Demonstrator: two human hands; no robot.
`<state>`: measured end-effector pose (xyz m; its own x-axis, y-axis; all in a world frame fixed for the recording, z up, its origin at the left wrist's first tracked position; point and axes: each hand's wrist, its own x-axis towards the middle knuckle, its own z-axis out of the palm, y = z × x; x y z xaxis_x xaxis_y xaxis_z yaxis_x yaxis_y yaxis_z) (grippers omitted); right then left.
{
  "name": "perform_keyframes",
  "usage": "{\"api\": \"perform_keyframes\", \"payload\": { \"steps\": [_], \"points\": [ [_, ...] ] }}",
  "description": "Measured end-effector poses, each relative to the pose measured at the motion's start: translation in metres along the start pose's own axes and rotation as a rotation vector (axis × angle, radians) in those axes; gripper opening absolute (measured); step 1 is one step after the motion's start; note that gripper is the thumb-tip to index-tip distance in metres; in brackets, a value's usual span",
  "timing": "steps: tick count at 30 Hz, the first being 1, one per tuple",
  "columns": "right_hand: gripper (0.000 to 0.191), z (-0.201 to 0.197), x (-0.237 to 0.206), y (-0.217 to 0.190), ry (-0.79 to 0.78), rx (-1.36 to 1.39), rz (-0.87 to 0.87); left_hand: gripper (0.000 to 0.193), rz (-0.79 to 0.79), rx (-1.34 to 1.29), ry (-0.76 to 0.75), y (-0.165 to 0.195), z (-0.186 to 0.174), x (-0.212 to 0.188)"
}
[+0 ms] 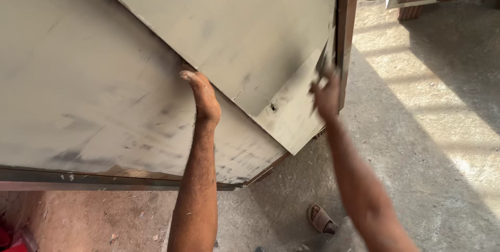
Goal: The person applies wall putty to the surfaces of cabinet panels using a small trowel, smoothing the paste over worn and patched areas. They scoop more putty from a box on the floor, carry it on the trowel, and spread it across different panels of the furniture.
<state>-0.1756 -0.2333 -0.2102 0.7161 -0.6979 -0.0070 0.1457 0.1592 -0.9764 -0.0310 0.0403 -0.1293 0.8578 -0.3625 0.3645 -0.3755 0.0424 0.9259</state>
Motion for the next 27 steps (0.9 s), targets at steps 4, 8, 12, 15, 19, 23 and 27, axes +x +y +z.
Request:
{"api": "perform_keyframes", "payload": {
  "steps": [4,8,12,15,19,23,27],
  "points": [
    [0.053,-0.029,0.085,-0.038,-0.069,0.001,0.092,0.071,-0.058,-0.018,0.069,0.004,0.002,-0.002],
    [0.061,-0.026,0.122,-0.064,-0.096,-0.047,0.120,0.089,0.057,-0.043,-0.013,0.031,0.018,-0.001],
    [0.036,-0.018,0.118,-0.051,-0.176,-0.074,0.157,0.089,0.227,0.167,-0.039,0.050,0.029,-0.004],
    [0.036,-0.003,0.080,-0.025,-0.256,-0.116,0.009,0.086,0.106,-0.001,-0.079,0.050,0.029,-0.005],
    [0.051,0.041,0.001,-0.003,-0.340,-0.047,0.141,0.084,0.173,0.079,-0.093,0.038,0.022,-0.002],
    [0.029,0.088,-0.088,0.003,-0.315,-0.210,-0.094,0.087,0.082,0.045,-0.105,0.023,0.014,0.004],
    [0.053,0.102,-0.138,0.004,-0.436,-0.185,0.259,0.093,-0.016,-0.036,-0.060,0.011,0.007,0.008]
  ]
}}
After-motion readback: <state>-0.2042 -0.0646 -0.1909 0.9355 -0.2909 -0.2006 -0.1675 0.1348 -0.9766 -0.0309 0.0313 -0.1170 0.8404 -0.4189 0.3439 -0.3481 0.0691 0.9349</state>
